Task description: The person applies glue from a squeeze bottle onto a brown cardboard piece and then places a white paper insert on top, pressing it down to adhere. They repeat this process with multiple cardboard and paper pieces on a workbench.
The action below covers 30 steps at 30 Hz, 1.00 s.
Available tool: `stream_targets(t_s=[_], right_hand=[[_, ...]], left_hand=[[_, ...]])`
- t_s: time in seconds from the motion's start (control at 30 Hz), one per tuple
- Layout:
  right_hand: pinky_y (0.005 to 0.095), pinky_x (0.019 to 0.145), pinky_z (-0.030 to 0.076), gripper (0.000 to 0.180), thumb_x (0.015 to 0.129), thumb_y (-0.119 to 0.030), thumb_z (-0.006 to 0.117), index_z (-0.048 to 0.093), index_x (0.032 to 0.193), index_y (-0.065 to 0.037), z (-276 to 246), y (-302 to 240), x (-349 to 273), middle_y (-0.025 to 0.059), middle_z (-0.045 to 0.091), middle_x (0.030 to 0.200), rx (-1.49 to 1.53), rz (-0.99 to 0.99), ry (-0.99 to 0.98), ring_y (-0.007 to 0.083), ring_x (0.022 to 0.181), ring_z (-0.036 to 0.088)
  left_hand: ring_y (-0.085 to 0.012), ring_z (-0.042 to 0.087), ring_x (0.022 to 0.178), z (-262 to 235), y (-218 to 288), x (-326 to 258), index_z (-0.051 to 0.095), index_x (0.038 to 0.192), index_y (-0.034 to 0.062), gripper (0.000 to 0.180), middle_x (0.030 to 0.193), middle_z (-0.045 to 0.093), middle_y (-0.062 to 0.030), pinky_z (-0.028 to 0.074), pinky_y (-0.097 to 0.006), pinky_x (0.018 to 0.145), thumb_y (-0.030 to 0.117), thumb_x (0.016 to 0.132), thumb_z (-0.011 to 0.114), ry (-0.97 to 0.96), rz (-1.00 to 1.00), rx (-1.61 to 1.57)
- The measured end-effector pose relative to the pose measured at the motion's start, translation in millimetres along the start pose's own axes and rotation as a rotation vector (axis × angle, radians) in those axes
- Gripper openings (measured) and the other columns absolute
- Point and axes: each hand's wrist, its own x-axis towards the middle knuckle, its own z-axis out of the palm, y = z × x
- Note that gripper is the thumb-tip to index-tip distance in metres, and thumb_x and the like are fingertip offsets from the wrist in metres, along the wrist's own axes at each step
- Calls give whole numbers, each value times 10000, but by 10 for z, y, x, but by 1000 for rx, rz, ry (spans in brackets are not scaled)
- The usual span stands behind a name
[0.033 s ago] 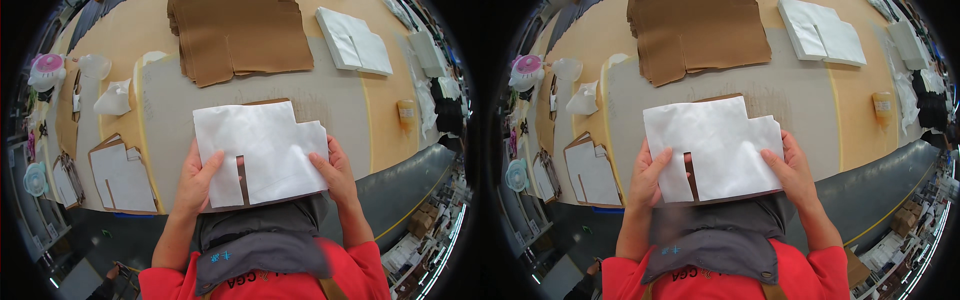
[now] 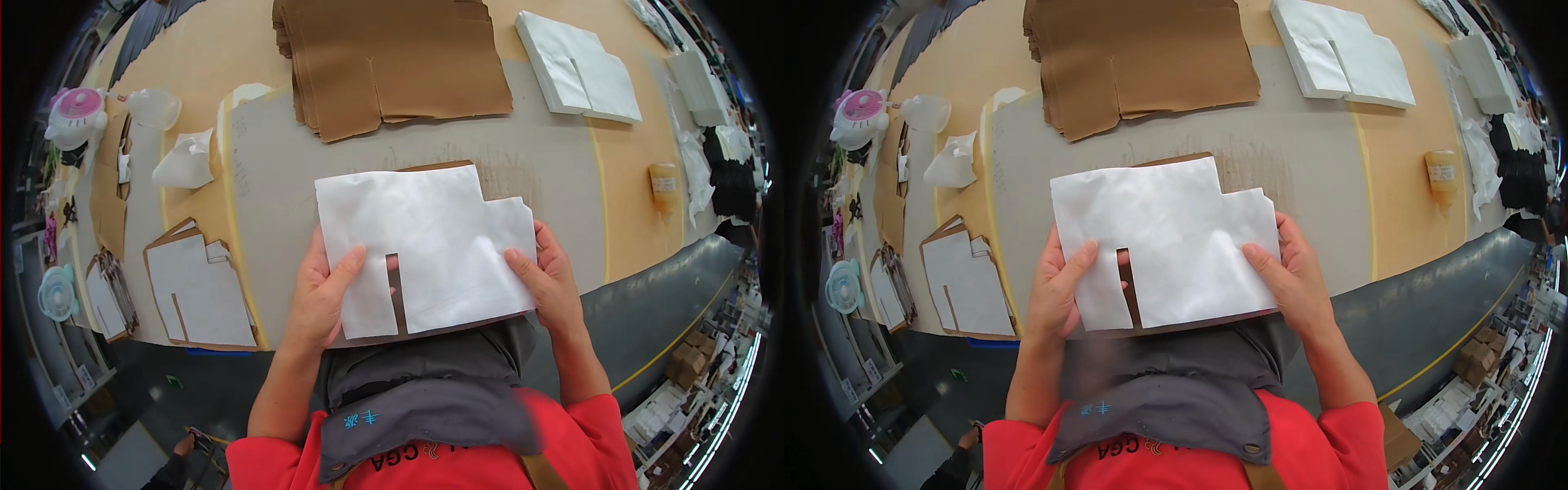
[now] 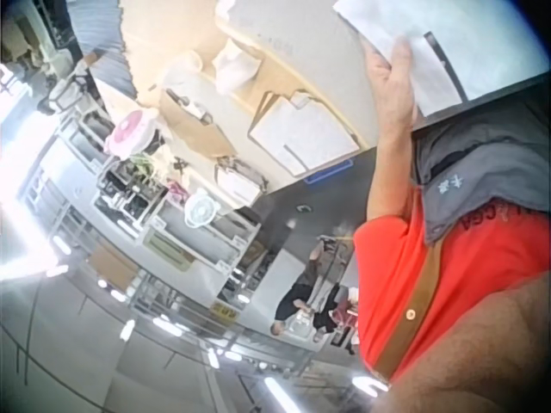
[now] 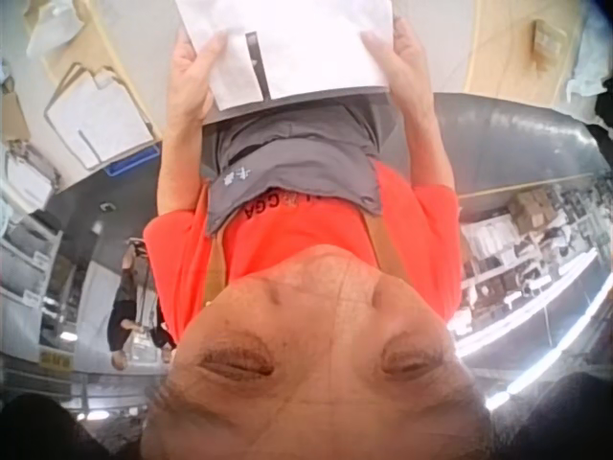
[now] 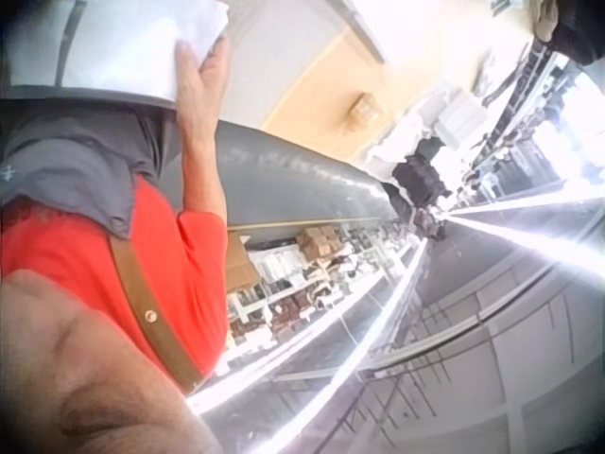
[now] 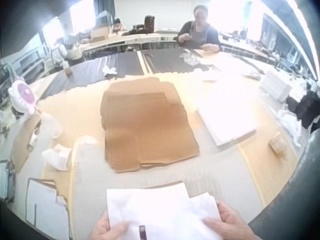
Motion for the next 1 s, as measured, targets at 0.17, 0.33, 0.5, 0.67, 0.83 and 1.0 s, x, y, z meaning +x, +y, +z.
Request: stream_targets(t_s=[0.17, 0.33, 0.5, 0.67, 0.83, 1.0], right_hand=[[268, 943, 483, 482, 970, -112, 636, 437, 1383, 37, 6, 3, 18, 107, 631, 1227, 2, 17, 7, 123, 1100, 605], [265, 937, 485, 465, 972, -106, 632, 442, 1373, 36, 7, 7, 25, 101, 632, 1214, -16, 1, 1, 117, 1086, 605], [261, 935, 485, 452, 972, -103, 631, 449, 1362, 35, 24, 0, 21, 96, 631, 1209, -24, -5, 15, 112, 1084, 603], [259, 930, 487, 452, 971, -97, 627, 449, 1365, 36, 25, -5, 20, 94, 629, 1210, -46, -9, 14, 108, 1083, 602], [260, 935, 485, 452, 969, -95, 626, 451, 1365, 32, 45, -11, 15, 91, 628, 1208, -56, -22, 26, 110, 1081, 602], [270, 966, 470, 454, 963, -91, 630, 454, 1365, 28, 33, -7, 17, 92, 610, 1238, -54, -19, 26, 121, 1115, 586]], left_hand=[[-210, 699, 990, -22, -19, 35, 367, 1446, 59, 468, 1261, 602, -128, 634, -385, 726, 93, 1014, 545, -5, -5, 13], [-220, 701, 994, -22, -17, 41, 362, 1457, 59, 481, 1262, 604, -132, 635, -382, 723, 84, 1012, 544, -14, -11, 2], [-221, 703, 997, -24, -20, 50, 348, 1474, 60, 504, 1269, 604, -136, 636, -382, 720, 82, 1011, 544, -3, -37, 7], [-225, 707, 982, -28, -23, 44, 360, 1464, 39, 494, 1274, 604, -138, 627, -363, 744, 80, 1009, 547, 14, -18, 41], [-183, 647, 1078, -153, -63, 57, 388, 1449, -7, 493, 1298, 590, -119, 543, -316, 914, 79, 1000, 571, 19, 67, 252], [-132, 535, 1209, -104, -4, 18, 376, 1469, -33, 544, 1335, 562, -94, 440, -281, 1026, 74, 985, 602, 16, 106, 315]])
